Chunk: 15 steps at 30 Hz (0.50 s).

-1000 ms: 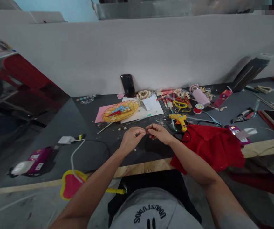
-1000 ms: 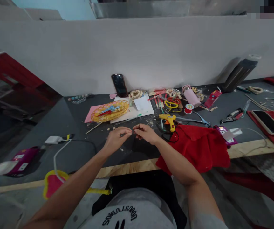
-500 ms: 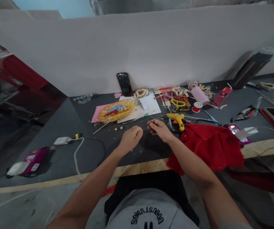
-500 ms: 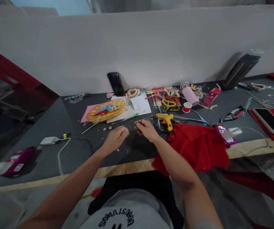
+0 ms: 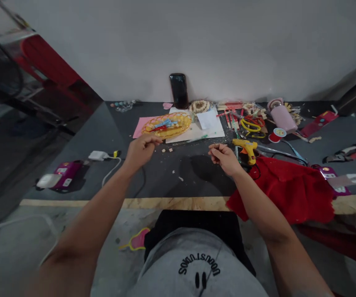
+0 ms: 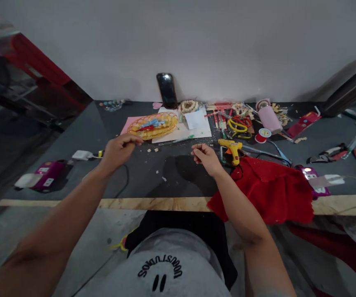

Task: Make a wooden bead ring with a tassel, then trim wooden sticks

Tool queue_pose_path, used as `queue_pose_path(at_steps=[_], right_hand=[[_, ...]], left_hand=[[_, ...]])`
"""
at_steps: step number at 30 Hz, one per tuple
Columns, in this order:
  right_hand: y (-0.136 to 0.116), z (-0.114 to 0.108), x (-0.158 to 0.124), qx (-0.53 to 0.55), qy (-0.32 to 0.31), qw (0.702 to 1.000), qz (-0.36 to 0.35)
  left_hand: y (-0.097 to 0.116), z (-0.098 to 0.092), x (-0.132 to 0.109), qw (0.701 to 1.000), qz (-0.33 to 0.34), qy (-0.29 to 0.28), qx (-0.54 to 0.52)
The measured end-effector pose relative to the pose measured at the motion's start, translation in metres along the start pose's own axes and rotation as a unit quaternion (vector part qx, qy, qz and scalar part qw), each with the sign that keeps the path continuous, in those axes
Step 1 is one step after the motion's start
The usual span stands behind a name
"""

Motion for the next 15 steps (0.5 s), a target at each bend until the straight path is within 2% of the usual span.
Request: queue_pose_path(at_steps=[4, 10, 15], right_hand=[[-0.001, 0.005, -0.002, -0.055, -0.011, 0.998, -0.011], [-0.001, 0.028, -0.010, -0.202, -0.050, 0.977, -0.037], [-0.005, 0.061, -0.015, -0.272, -0.135, 0.952, -0.043]], left_hand=[[-0.024, -0.002, -0.004, 0.999, -0.044, 0.009, 0.017], [-0.047, 0.036, -0.009, 0.990, -0.028, -0.101, 0.089], [-0.050, 0.057, -0.003, 0.978, 0.009, -0.124, 0.167]])
Point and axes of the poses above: each hand's wrist, its own x-axis towards the middle knuckle, its own z-axis out of the palm, y = z × x, the point moved 10 cm from there along x, towards the middle knuckle, and after that the axes turned 6 degrees about -x, right-handed, at the moved point
